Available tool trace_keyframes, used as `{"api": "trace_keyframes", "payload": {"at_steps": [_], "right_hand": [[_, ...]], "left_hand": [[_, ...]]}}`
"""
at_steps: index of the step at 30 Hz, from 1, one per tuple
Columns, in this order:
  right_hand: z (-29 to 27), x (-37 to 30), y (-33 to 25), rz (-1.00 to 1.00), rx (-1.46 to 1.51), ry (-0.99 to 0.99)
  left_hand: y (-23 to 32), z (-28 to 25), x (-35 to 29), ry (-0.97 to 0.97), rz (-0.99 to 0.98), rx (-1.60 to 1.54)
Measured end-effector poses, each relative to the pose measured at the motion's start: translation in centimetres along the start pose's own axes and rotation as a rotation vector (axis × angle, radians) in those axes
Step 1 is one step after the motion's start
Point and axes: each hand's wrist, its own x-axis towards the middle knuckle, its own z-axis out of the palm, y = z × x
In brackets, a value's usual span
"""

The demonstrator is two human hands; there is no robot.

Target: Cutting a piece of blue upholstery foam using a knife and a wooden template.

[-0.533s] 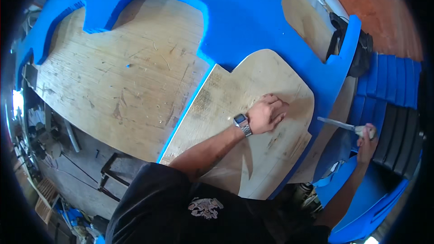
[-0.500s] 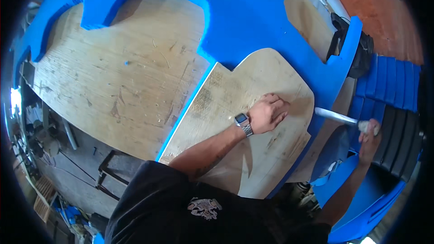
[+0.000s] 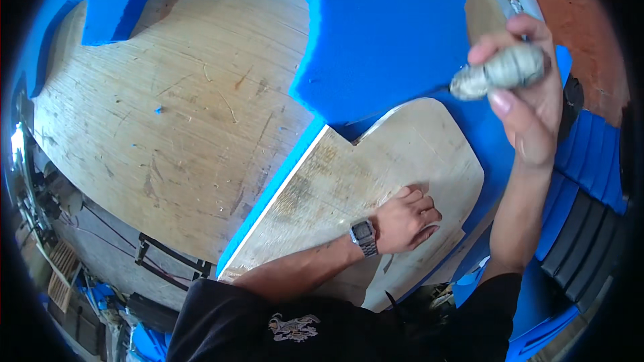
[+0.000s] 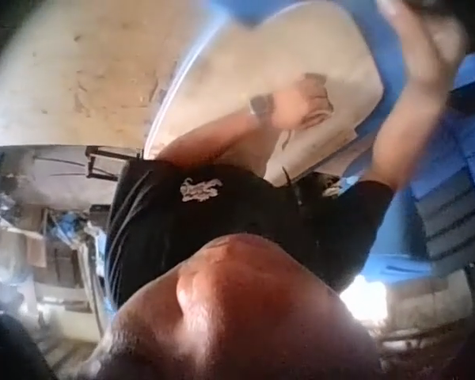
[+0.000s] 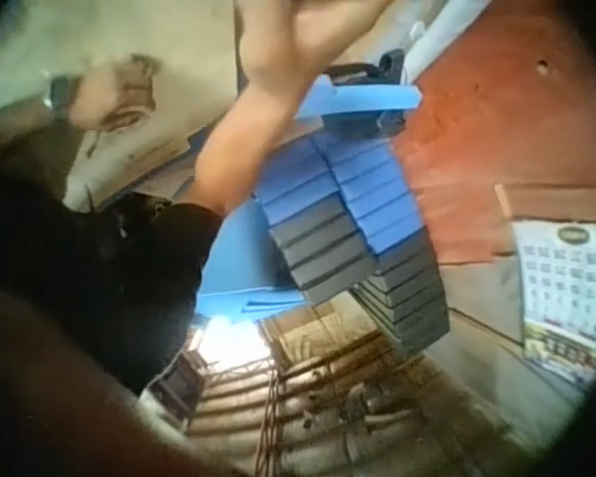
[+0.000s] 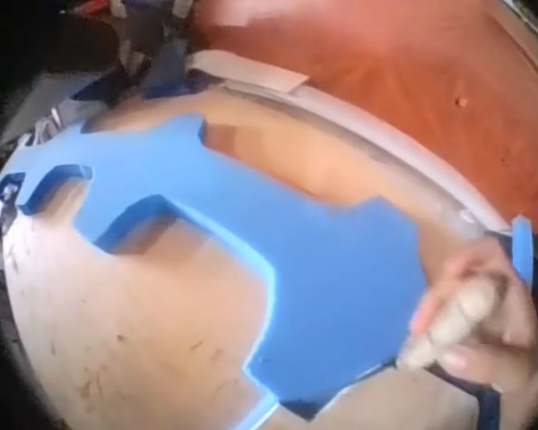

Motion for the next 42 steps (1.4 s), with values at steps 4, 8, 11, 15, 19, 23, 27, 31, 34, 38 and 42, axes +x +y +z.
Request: {"api": "trace_keyframes", "payload": {"at_steps": [4, 8, 11, 15, 19, 23, 27, 31, 34, 38, 42], "right_hand": [[0.4, 3.8, 1.3, 0.047, 0.235, -0.071], [0.1, 4.5, 4.3, 0.066, 0.29, -0.046], [1.0, 5.1, 5.0, 0.078, 0.326, -0.026], [2.6, 6.0, 5.2, 0.093, 0.369, -0.009], [5.4, 7.5, 4.2, 0.084, 0.413, -0.018], [8.0, 8.2, 1.9, 0.081, 0.433, -0.037], [11.8, 10.2, 1.1, 0.073, 0.477, -0.062], [13.0, 10.2, 0.0, 0.074, 0.509, -0.075], [12.8, 9.9, -0.7, 0.068, 0.54, -0.082], [11.2, 9.7, -1.3, 0.071, 0.576, -0.141], [9.7, 10.1, -1.2, 0.093, 0.636, -0.228]], "left_hand": [[-1.1, 0.2, 1.6, -0.024, 0.0, 0.023], [-1.9, 1.0, 2.1, -0.039, 0.013, 0.063], [-2.0, 1.3, 2.2, -0.041, 0.018, 0.058], [-2.0, 1.4, 2.0, -0.025, 0.018, 0.045], [-1.7, 0.6, 1.3, -0.013, 0.022, 0.037], [-1.3, 0.0, 0.6, 0.0, 0.046, 0.031], [-1.3, -1.1, -0.5, -0.023, 0.034, 0.044], [-1.0, -1.9, -1.1, -0.026, 0.039, 0.048], [-0.8, -2.1, -1.4, -0.035, 0.027, 0.063], [-0.6, -1.9, -1.6, -0.023, 0.029, 0.054], [-0.7, -1.9, -1.6, 0.0, 0.038, 0.025]]}}
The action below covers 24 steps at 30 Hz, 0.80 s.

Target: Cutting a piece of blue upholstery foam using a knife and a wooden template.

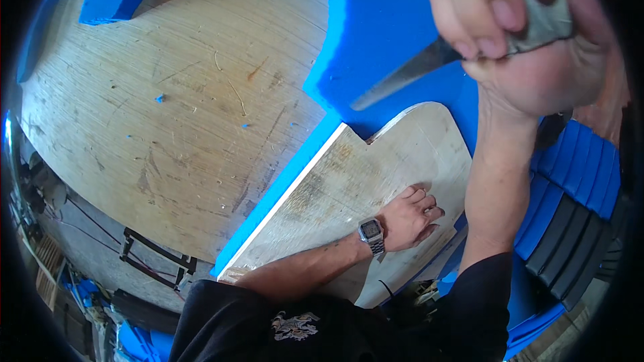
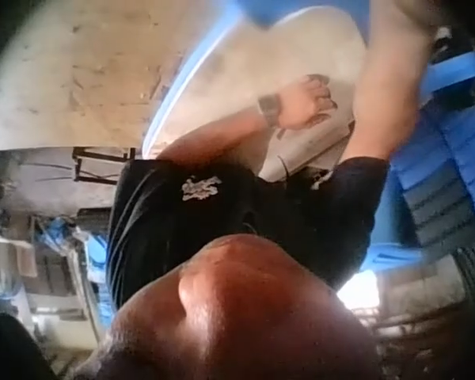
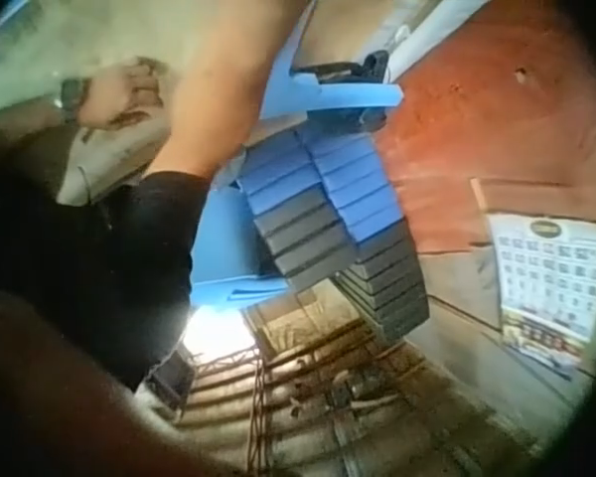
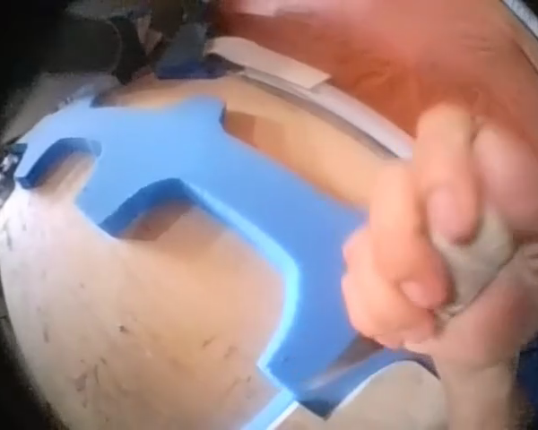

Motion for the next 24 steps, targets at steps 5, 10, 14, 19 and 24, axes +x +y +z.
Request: {"api": "trace_keyframes", "payload": {"at_steps": [5, 10, 14, 19, 24], "right_hand": [[-1.5, 1.2, 0.1, 0.032, 0.081, -0.087], [-0.7, 1.6, 1.5, 0.257, -0.025, 0.208], [-2.0, 0.0, 0.5, 0.189, 0.04, 0.167], [-4.3, -1.8, -1.2, -0.033, 0.041, 0.418], [-6.2, -3.0, -2.6, -0.221, 0.01, 0.67]], "left_hand": [[-0.9, -0.9, 0.7, -0.022, -0.016, 0.012], [-1.3, 0.0, 1.6, -0.016, -0.011, 0.019], [-0.9, 0.8, 2.7, -0.011, -0.005, 0.031], [-1.0, 1.3, 3.7, -0.085, -0.032, 0.045], [-0.7, 2.8, 4.7, -0.083, -0.044, -0.02]]}}
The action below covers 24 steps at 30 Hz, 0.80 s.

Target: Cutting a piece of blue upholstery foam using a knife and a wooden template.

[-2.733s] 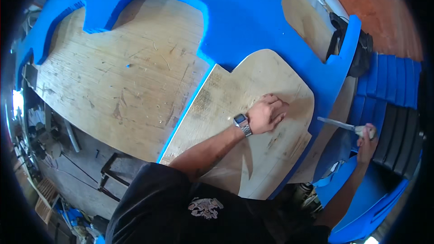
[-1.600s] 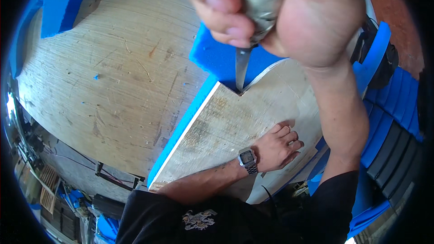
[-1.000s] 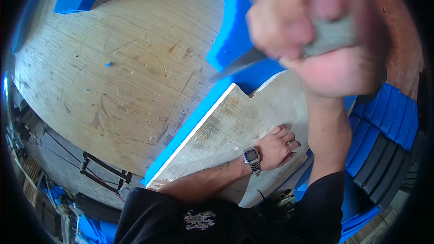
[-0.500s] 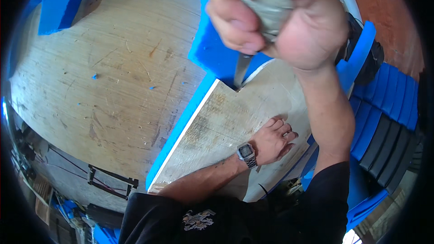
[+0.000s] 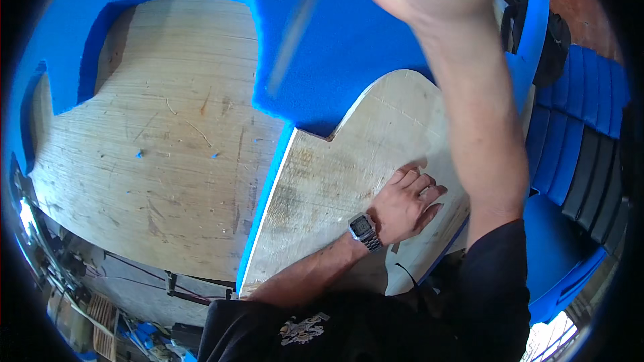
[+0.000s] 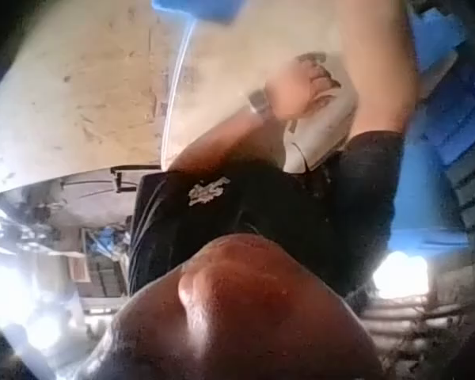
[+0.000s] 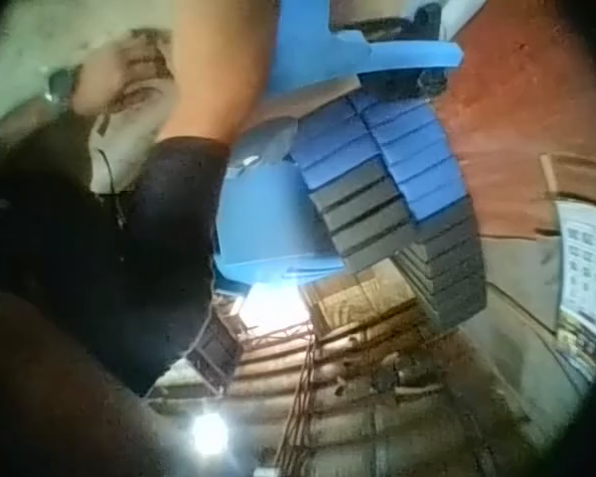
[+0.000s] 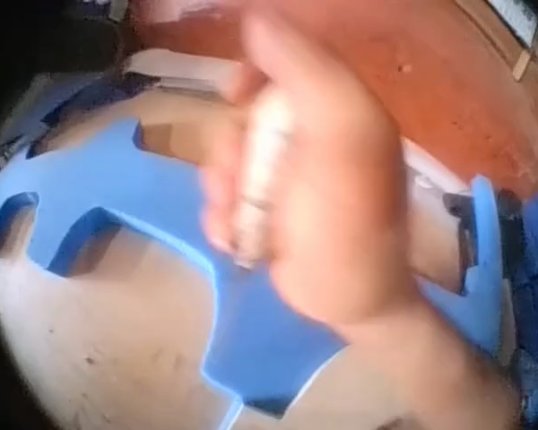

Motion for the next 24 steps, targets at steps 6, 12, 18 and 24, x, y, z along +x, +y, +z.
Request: {"api": "trace_keyframes", "payload": {"at_steps": [6, 12, 18, 24], "right_hand": [[-6.9, -3.5, 1.5, 0.07, -0.256, 0.104], [-12.7, -3.5, -5.5, 0.149, -1.546, -0.652], [-12.8, -3.8, -5.0, -0.13, -1.684, -1.11], [-8.5, -4.4, -3.8, 0.056, -1.778, -1.132]], "left_hand": [[-1.5, -0.6, -0.3, 0.005, -0.03, -0.012], [-2.2, 0.3, 0.5, 0.031, 0.013, -0.041], [-3.7, 0.2, 0.2, 0.023, -0.018, -0.003], [-3.7, 0.5, 0.4, 0.034, -0.001, -0.021]]}}
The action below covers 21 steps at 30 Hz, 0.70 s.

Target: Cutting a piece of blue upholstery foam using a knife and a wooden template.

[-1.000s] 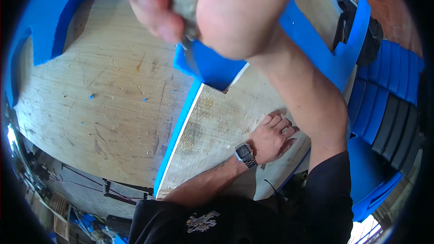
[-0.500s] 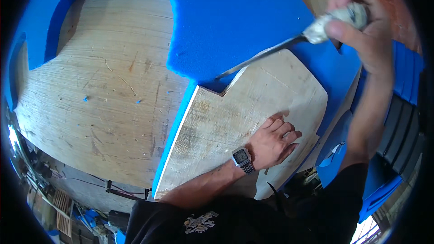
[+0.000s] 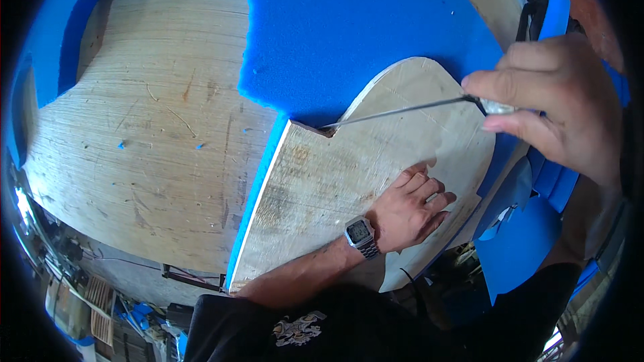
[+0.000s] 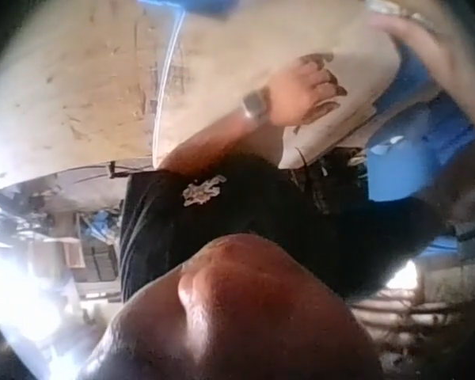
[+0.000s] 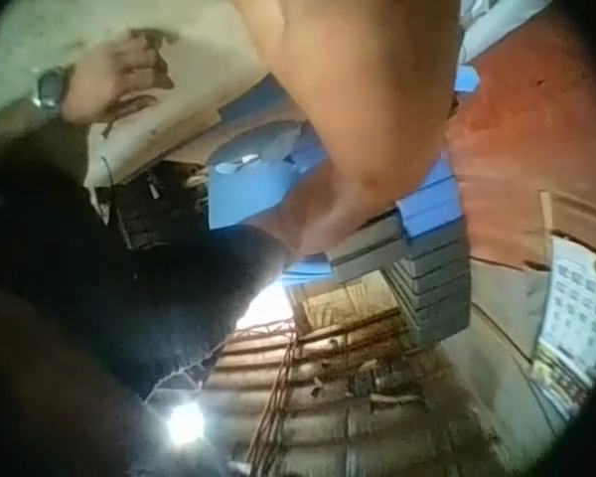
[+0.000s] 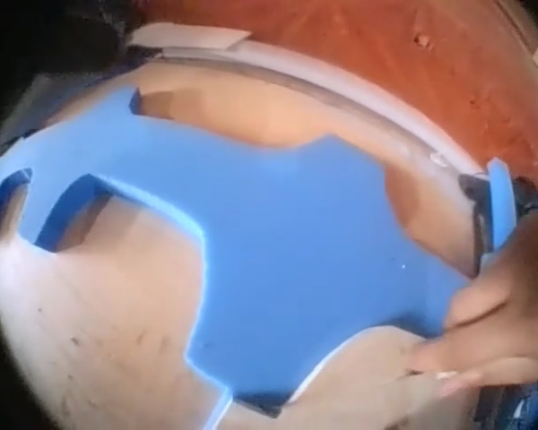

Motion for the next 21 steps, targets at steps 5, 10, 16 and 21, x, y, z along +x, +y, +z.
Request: {"api": "trace_keyframes", "payload": {"at_steps": [5, 10, 16, 21], "right_hand": [[0.6, 0.3, 0.5, 0.012, 0.005, -0.086], [0.1, 0.1, 0.7, -0.084, -0.064, -0.028], [-1.4, 1.0, 0.3, -0.215, -0.167, 0.017], [-2.1, 1.7, -0.6, -0.275, -0.271, 0.035]], "left_hand": [[-0.3, 0.4, 0.1, 0.006, 0.006, -0.023], [-0.4, 0.1, 0.1, 0.017, 0.009, -0.012], [-0.4, -0.5, -0.4, 0.009, -0.011, -0.026], [-0.2, -1.0, -0.7, -0.013, -0.019, -0.014]]}}
